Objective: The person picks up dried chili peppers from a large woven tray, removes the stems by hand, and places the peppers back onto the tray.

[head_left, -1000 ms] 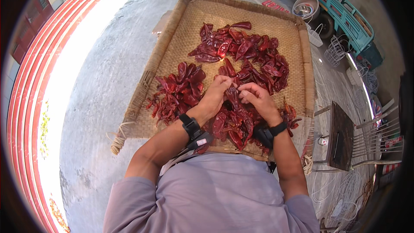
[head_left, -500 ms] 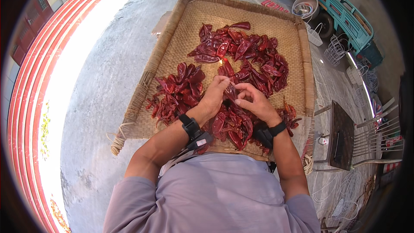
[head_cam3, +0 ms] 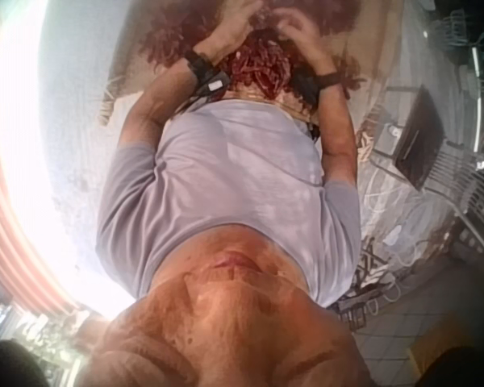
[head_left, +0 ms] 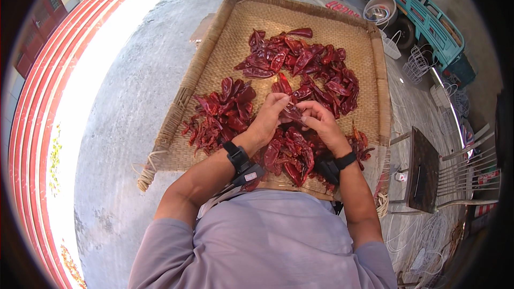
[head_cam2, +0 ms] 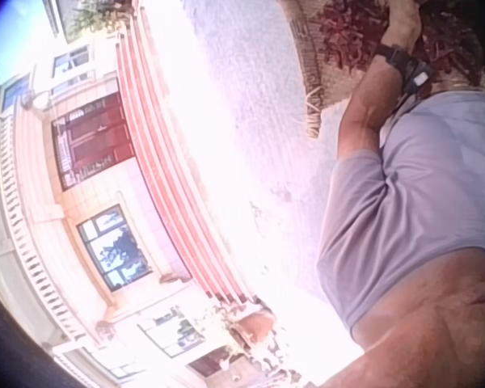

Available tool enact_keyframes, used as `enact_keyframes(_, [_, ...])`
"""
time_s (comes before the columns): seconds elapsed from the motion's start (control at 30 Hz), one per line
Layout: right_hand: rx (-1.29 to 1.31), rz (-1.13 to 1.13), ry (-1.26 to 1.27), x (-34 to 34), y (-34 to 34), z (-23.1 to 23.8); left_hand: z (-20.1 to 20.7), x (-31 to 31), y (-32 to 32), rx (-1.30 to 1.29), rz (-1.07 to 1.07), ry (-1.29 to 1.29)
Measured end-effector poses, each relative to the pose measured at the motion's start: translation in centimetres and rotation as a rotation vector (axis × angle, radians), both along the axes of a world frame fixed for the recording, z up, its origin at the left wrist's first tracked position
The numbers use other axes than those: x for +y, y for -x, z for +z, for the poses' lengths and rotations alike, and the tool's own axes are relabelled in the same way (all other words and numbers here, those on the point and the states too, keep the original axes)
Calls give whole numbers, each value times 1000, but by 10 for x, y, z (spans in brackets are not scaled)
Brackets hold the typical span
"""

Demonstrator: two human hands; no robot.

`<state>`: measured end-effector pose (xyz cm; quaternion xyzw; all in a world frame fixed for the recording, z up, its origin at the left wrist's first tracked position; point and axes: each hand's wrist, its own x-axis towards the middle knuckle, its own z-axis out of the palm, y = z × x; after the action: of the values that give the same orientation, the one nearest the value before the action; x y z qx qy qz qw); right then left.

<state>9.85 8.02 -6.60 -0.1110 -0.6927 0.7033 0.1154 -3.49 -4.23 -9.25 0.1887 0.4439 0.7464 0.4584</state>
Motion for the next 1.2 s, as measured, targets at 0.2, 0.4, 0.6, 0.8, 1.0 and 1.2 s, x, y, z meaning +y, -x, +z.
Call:
enact_keyframes(0.2, [18,-66,56,0,1,4,10,-5,-2,16,-15,52])
enact_keyframes(0.4, [32,-141,135,9,2,-6,4,-3,0,34,-32,73])
enact_keyframes(0.6, [9,-160,134,8,1,-6,3,-4,-1,30,-36,72])
enact_keyframes(0.8, [-6,-220,147,9,1,-8,1,-3,0,16,-54,38])
enact_keyframes(1.0, [-32,-344,213,13,2,-13,-2,-1,1,23,-53,39])
enact_keyframes(1.2, [-7,-347,282,16,2,-18,-4,0,2,17,-62,40])
